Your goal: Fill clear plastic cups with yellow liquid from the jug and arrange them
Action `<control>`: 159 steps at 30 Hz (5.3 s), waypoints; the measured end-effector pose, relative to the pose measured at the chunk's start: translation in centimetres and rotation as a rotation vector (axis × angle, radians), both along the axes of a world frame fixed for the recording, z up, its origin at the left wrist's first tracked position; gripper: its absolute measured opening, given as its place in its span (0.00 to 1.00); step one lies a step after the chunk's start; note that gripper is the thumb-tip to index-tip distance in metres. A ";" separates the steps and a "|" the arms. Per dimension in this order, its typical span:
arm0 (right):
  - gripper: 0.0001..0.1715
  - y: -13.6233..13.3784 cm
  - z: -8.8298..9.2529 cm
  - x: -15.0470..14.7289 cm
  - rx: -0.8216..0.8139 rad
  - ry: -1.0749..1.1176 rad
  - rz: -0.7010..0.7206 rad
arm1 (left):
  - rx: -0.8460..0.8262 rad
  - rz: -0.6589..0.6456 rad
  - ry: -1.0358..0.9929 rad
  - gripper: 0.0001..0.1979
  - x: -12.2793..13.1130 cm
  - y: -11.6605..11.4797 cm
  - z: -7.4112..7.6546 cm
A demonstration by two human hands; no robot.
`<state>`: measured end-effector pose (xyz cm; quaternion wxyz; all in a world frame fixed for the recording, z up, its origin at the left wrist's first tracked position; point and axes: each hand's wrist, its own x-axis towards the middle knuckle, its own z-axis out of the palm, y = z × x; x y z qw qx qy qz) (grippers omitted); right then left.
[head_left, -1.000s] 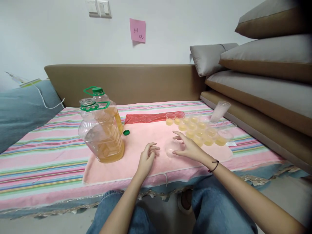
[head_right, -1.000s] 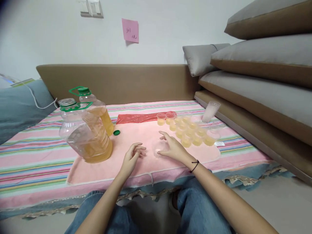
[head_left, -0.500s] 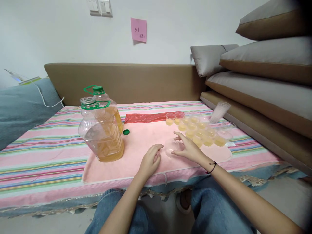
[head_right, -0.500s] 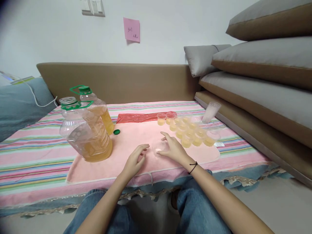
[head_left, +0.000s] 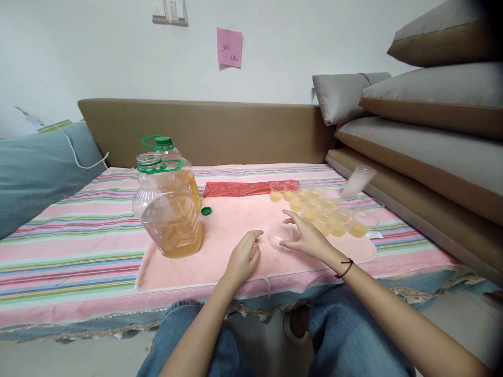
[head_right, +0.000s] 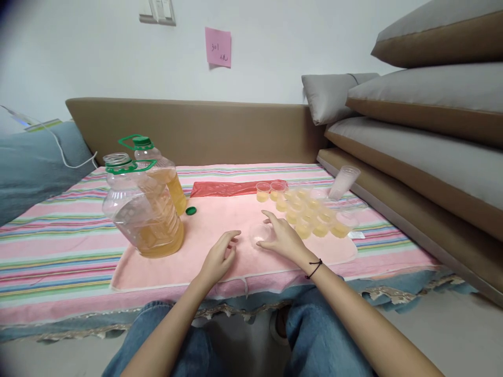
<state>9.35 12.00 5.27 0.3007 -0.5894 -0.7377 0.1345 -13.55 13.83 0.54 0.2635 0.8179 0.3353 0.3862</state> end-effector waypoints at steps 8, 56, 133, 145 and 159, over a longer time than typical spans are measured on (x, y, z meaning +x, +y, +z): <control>0.48 -0.1 0.3 -0.1 -0.052 0.039 0.054 | -0.005 0.027 0.005 0.23 -0.1 -0.1 0.2; 0.55 8.8 -0.6 -25.2 -0.071 0.897 0.526 | 0.124 1.040 -0.946 0.16 -16.0 3.6 3.9; 0.47 -18.8 2.8 3.1 -0.347 0.652 -0.300 | -1.209 -0.822 -0.422 0.51 6.8 -9.0 2.0; 0.44 -17.7 3.8 4.0 -0.413 0.600 -0.316 | -1.390 -0.696 -0.459 0.52 8.7 -10.8 -2.2; 0.46 -16.3 5.9 3.5 -0.536 0.591 -0.290 | -1.432 -0.737 -0.577 0.52 9.3 -11.4 -1.9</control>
